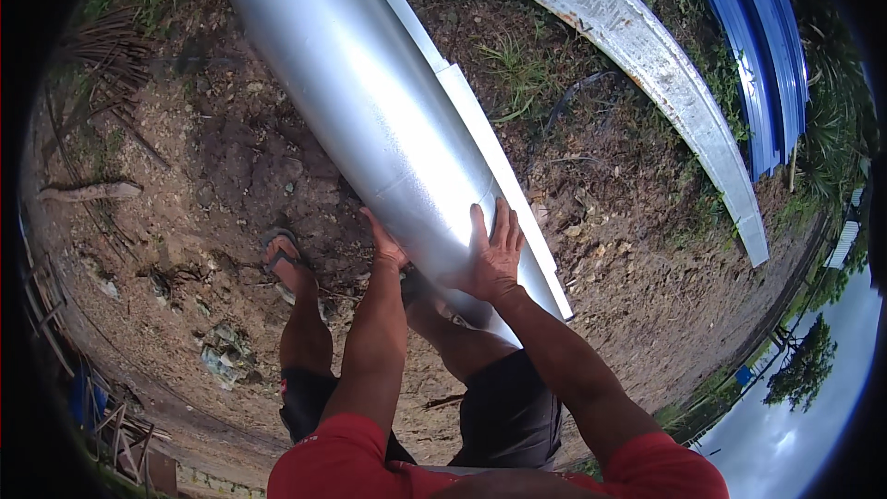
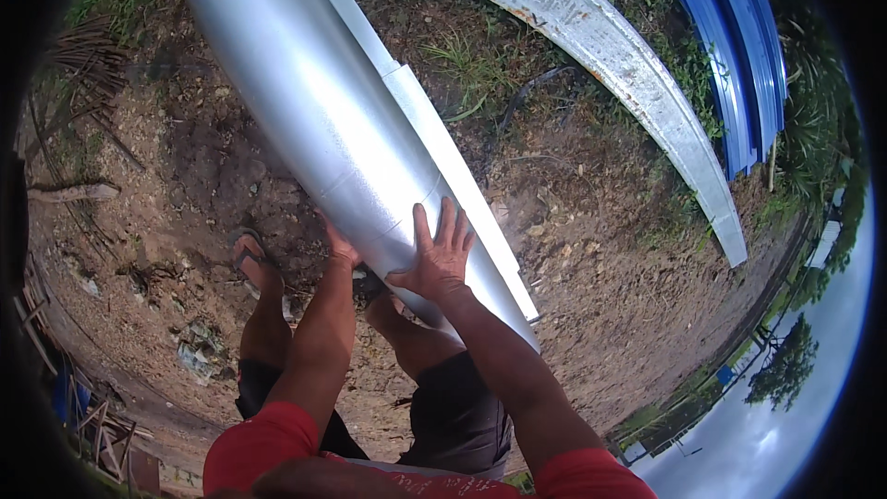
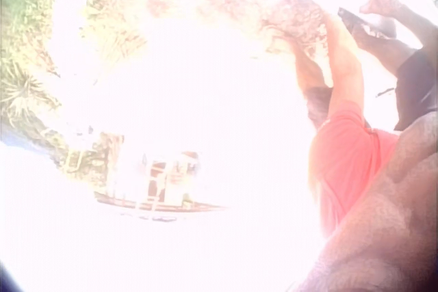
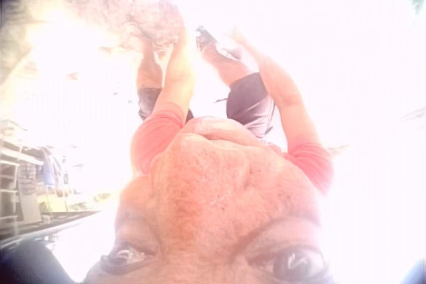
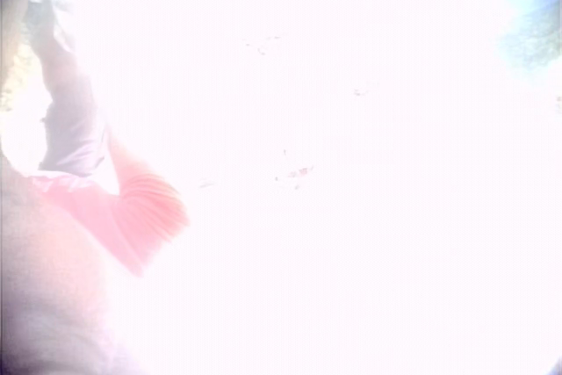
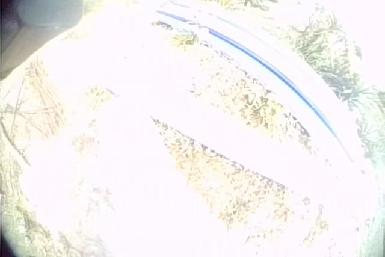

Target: The person rolls and bends a large sheet of silver metal flashing by hand to create a curved profile, secures the shape with wire, and then moves several large wooden boards around a construction site.

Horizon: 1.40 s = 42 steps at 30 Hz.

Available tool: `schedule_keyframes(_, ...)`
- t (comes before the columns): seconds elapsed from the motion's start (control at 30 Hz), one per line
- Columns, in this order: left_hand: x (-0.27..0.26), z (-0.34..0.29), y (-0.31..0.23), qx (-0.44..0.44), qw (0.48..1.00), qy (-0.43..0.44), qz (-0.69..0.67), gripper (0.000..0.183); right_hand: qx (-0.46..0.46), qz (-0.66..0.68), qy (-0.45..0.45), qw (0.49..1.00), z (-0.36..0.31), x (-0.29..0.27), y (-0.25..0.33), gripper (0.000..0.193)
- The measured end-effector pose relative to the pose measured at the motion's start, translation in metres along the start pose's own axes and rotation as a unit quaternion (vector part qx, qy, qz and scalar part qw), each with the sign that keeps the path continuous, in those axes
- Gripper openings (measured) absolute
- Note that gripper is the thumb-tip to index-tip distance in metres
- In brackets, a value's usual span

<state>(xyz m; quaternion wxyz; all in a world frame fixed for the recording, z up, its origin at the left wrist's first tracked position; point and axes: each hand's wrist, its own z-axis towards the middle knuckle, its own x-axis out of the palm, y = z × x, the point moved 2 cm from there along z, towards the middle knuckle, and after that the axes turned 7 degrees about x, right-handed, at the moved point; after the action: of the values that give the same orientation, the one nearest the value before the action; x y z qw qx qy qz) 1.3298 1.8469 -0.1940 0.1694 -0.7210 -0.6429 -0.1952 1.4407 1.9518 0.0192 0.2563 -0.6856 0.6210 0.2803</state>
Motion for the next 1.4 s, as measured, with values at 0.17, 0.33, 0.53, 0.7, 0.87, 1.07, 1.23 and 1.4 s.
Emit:
schedule_keyframes(0.17, -0.015, 0.008, 0.007, -0.032, 0.998, 0.051, -0.02, 0.099, -0.007, -0.006, -0.029, 1.0, -0.01, 0.003, 0.009, 0.128)
schedule_keyframes(0.33, 0.003, -0.021, 0.029, 0.013, 0.999, -0.015, -0.025, 0.09, 0.033, -0.04, -0.019, 0.998, -0.015, 0.011, -0.001, 0.127)
schedule_keyframes(0.53, -0.017, -0.052, 0.035, -0.015, 0.978, 0.019, 0.206, 0.098, -0.003, 0.002, -0.011, 1.0, 0.005, -0.009, -0.035, 0.133)
schedule_keyframes(0.7, 0.068, -0.089, -0.008, 0.015, 0.904, 0.016, 0.428, 0.093, -0.03, 0.009, 0.035, 0.999, 0.035, -0.041, -0.049, 0.15)
schedule_keyframes(0.87, 0.08, -0.093, 0.001, 0.12, 0.872, -0.033, 0.474, 0.062, -0.09, 0.028, 0.009, 0.995, 0.042, -0.033, -0.052, 0.147)
schedule_keyframes(1.07, 0.038, -0.1, -0.006, 0.118, 0.926, -0.097, 0.345, 0.072, -0.148, 0.071, -0.007, 0.986, 0.047, -0.019, -0.06, 0.151)
schedule_keyframes(1.23, -0.059, -0.062, 0.062, 0.142, 0.739, -0.16, 0.639, 0.033, -0.199, 0.038, -0.035, 0.979, 0.057, -0.021, -0.074, 0.159)
schedule_keyframes(1.4, -0.044, -0.064, 0.112, 0.171, 0.729, -0.065, 0.66, 0.03, -0.245, 0.075, -0.016, 0.966, 0.06, -0.018, -0.081, 0.159)
